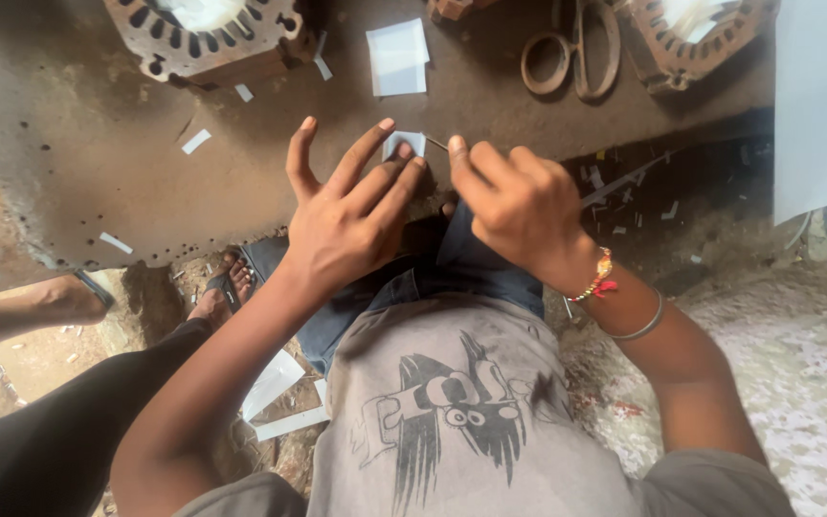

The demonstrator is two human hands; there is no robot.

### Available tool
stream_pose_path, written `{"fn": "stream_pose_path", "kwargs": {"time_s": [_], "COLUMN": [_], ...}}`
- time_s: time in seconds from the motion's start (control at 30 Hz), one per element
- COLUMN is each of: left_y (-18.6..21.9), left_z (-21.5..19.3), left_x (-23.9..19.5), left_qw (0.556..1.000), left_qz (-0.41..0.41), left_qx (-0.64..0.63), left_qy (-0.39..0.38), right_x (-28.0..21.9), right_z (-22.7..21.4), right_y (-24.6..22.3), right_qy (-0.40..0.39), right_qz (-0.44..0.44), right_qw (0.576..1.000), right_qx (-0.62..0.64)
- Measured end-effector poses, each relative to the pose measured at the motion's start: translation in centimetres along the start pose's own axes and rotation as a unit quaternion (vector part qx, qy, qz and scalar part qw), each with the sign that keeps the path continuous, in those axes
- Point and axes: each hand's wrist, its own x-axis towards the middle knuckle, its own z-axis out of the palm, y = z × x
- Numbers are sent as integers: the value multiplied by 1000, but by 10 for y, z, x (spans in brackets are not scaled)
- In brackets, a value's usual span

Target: The person places small rectangular insulation sheets into the slots of motor stators using a thin metal tool to seat them firmly.

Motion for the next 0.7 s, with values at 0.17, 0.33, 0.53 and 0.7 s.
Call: {"fn": "stream_pose_path", "kwargs": {"time_s": [0.17, 0.33, 0.53, 0.7], "left_y": [4, 3, 1, 5], "left_z": [-5, -14, -13, -6], "left_x": [11, 27, 15, 16], "left_qw": [998, 996, 997, 983], "left_qz": [-47, -66, -77, -133], "left_qx": [-35, -56, -4, -108], "left_qy": [-25, -9, -1, 63], "right_x": [0, -5, -49, -60], "right_z": [-1, -3, 16, 9], "right_y": [25, 36, 10, -6], "right_qy": [-10, -25, 33, 65], "right_qz": [-155, -173, -72, 41], "right_qw": [988, 982, 969, 951], "right_qx": [-7, 72, 234, 300]}}
